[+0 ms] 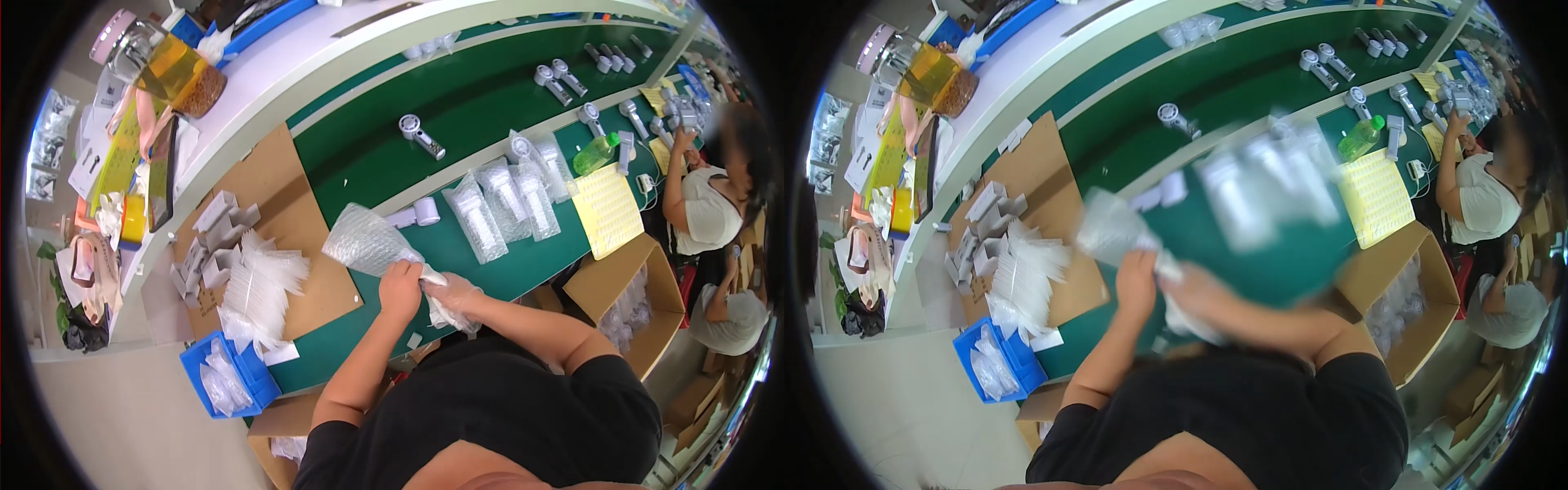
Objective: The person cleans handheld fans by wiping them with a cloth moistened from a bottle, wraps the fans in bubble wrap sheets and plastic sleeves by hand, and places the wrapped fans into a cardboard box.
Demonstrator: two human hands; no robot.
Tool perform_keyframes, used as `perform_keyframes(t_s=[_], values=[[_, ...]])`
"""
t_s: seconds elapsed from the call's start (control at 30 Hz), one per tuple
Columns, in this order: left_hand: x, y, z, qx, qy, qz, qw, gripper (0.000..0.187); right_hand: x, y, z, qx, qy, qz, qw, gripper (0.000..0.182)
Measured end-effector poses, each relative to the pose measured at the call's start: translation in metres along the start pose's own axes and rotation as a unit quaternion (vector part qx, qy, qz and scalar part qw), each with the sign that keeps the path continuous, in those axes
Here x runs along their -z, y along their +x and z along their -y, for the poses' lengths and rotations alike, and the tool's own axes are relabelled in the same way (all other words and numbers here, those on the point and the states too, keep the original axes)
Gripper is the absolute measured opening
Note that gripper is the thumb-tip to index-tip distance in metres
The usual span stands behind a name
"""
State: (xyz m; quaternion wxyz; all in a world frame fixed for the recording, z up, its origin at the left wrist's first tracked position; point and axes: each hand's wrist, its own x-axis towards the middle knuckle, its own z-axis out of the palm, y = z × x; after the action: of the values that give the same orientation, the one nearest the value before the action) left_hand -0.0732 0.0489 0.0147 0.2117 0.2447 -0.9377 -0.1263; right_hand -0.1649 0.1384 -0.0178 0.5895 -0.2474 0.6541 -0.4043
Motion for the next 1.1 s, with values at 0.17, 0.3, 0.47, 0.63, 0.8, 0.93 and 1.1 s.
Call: perform_keyframes(t_s=[0.17, 0.3, 0.47, 0.63, 0.8, 0.93, 1.1], values=[[-0.003, 0.004, 0.007, -0.028, -0.022, -0.019, 0.999, 0.011, 0.001, -0.016, -0.001, -0.115, 0.547, 0.071, 0.826, 0.034], [-0.004, 0.021, -0.018, 0.045, -0.142, -0.027, 0.989, 0.007, 0.013, -0.023, 0.000, 0.066, 0.032, -0.056, 0.996, 0.045], [-0.006, 0.047, -0.052, -0.086, -0.117, 0.107, 0.984, 0.006, 0.047, -0.027, -0.023, -0.017, 0.296, 0.034, 0.954, 0.035], [-0.016, 0.067, -0.081, -0.063, -0.214, 0.176, 0.959, 0.003, 0.077, -0.044, -0.021, 0.015, 0.661, -0.023, 0.750, 0.033], [-0.049, 0.094, -0.105, -0.070, -0.318, 0.143, 0.935, 0.005, 0.110, 0.000, -0.060, 0.106, 0.269, -0.314, 0.904, 0.038], [-0.065, 0.116, -0.118, -0.070, -0.319, 0.154, 0.933, 0.007, 0.145, 0.007, -0.043, 0.235, 0.008, -0.420, 0.876, 0.034], [-0.104, 0.104, -0.106, -0.085, -0.086, 0.228, 0.966, 0.013, 0.211, 0.020, -0.075, 0.181, 0.032, -0.392, 0.901, 0.045]])
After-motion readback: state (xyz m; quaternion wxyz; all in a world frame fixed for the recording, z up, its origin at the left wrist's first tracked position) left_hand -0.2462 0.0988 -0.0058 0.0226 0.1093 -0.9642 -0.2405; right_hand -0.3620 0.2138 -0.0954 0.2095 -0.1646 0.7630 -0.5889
